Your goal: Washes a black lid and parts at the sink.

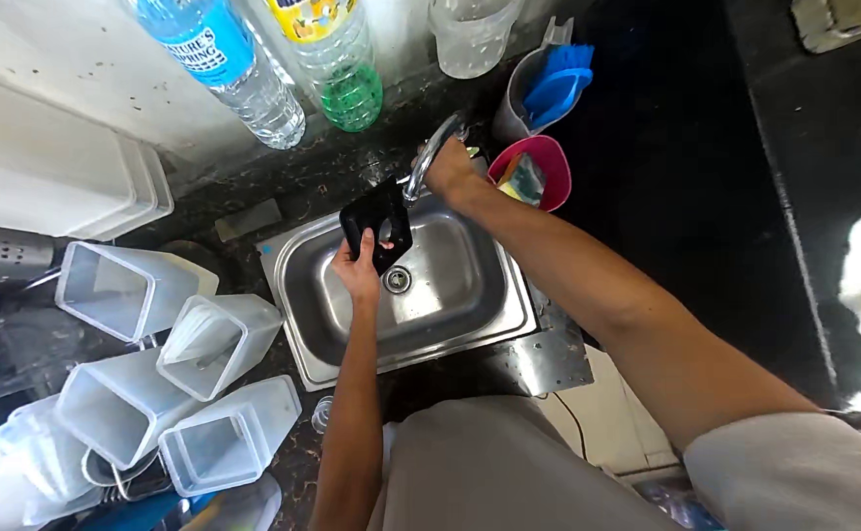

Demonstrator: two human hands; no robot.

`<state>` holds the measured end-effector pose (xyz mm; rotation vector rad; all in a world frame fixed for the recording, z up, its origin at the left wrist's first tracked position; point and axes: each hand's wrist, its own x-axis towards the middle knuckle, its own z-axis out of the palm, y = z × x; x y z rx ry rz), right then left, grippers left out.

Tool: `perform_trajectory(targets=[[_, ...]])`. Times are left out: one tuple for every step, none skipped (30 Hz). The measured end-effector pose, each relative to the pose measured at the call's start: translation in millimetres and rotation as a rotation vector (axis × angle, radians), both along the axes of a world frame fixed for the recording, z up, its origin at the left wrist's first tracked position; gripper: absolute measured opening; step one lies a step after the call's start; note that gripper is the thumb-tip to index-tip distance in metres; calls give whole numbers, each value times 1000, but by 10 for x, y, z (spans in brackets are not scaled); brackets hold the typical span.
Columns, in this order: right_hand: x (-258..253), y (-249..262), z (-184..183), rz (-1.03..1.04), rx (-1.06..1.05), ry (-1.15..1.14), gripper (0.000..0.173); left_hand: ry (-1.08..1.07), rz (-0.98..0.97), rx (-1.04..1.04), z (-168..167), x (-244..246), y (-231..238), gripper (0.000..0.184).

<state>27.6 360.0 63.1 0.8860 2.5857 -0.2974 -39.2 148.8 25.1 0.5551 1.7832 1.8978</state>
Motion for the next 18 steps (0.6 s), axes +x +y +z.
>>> perform_trajectory(targets=[[-2,2,2,-2,2,-6,25,6,-7,-3,0,8,9,22],[-7,5,15,3,7,-20,24,8,-11,0,-1,18,21,22],[-9,9,26,3,6,-25,24,6,-15,4,-5,27,33,21],[-9,20,34,0,6,-20,24,1,-19,7,-14,35,47,21],[-5,34,43,-4,3,-8,23,0,-22,9,-19,43,57,21],[10,43,61,-12,-6,10,23,0,-25,11,-24,51,61,21],[39,41,79,-31,-23,44,22,1,-29,13,-30,57,61,21],[83,22,93,-60,-48,91,21,2,-34,16,-36,57,61,21],[139,-20,100,-110,-80,153,24,0,-36,21,-44,53,66,21],[215,-96,102,-176,-126,210,32,-5,-34,30,-64,47,75,21],[297,-185,65,-256,-153,264,43,-13,-32,40,-98,36,89,22],[405,-316,22,-360,-174,306,47,-23,-26,52,-142,26,98,23],[538,-469,11,-470,-203,343,47,-33,-21,62,-181,12,115,24],[679,-624,14,-577,-227,357,46,-47,-21,72,-216,-3,138,25],[824,-785,19,-669,-260,341,49,-61,-27,82,-250,-13,155,26],[956,-934,23,-731,-305,312,55,-69,-39,100,-284,-30,180,27],[1083,-1080,24,-755,-369,300,59,-69,-62,116,-319,-53,208,28],[1205,-1229,16,-763,-433,325,60,-66,-89,127,-353,-74,235,28]])
